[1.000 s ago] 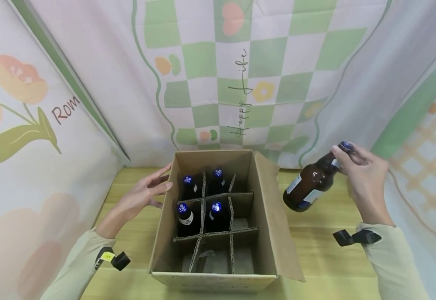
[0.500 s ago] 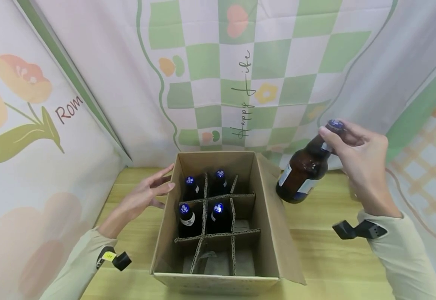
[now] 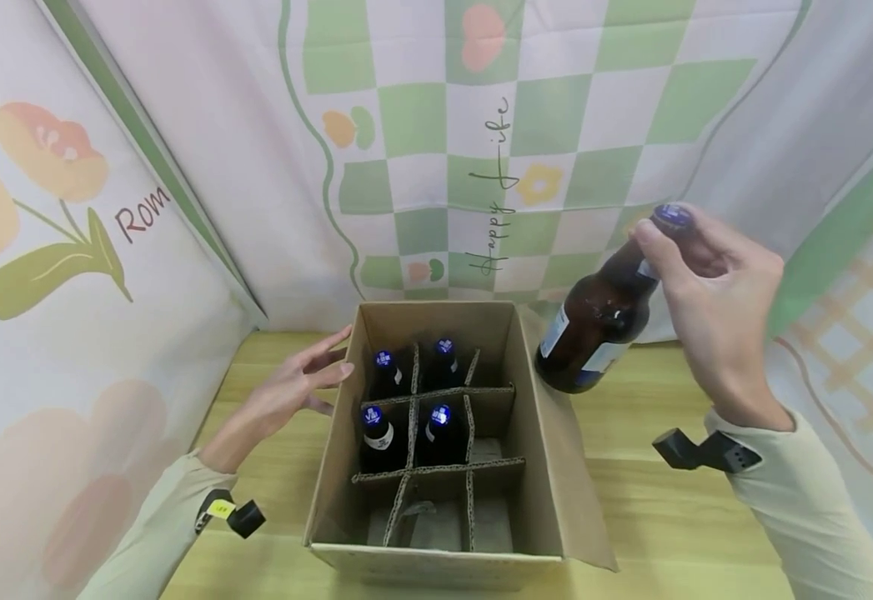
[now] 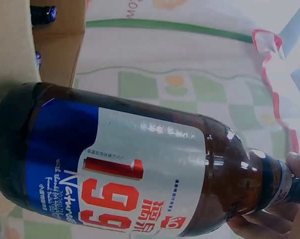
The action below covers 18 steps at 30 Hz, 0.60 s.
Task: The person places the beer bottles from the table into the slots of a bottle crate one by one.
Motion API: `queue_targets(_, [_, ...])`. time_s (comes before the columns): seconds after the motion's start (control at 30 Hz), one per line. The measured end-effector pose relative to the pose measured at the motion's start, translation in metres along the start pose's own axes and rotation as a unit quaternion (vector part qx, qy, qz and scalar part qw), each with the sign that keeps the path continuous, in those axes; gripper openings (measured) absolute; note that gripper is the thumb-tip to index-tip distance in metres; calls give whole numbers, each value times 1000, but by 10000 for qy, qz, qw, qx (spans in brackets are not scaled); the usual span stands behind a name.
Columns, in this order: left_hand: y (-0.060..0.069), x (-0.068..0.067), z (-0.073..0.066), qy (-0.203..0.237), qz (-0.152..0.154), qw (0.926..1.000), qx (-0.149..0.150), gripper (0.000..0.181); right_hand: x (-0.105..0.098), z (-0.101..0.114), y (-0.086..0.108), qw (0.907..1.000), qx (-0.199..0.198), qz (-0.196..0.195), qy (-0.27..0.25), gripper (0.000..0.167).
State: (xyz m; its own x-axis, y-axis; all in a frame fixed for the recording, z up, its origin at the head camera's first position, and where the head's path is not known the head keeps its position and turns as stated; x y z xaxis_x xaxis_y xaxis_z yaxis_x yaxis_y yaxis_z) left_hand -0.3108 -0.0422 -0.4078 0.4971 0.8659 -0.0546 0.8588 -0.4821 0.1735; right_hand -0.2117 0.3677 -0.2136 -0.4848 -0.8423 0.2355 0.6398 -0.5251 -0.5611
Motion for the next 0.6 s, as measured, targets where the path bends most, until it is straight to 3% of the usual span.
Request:
queue_targets(0.37, [2, 1, -1, -37, -42, 10000, 18, 75, 30, 21, 18, 9970, -188, 469, -586, 30])
queue_targets(0.6, [-1, 2, -1, -38, -70, 10000, -38, 75, 50, 32, 38, 9910, -720, 1003, -523, 30])
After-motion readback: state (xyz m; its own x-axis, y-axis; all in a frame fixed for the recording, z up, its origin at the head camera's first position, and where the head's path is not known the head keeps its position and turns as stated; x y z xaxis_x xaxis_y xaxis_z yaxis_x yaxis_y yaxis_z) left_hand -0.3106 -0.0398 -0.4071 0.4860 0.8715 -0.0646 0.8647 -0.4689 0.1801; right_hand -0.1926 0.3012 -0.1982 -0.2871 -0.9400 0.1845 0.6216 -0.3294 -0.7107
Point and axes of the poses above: each hand's wrist, its own y-axis away from the middle knuckle, its own x-axis out of the palm, z = x × y, the point moved 8 cm from there along -y, towards the middle knuckle, and after that the axes turned 4 degrees about -z, right-handed, at the moved point
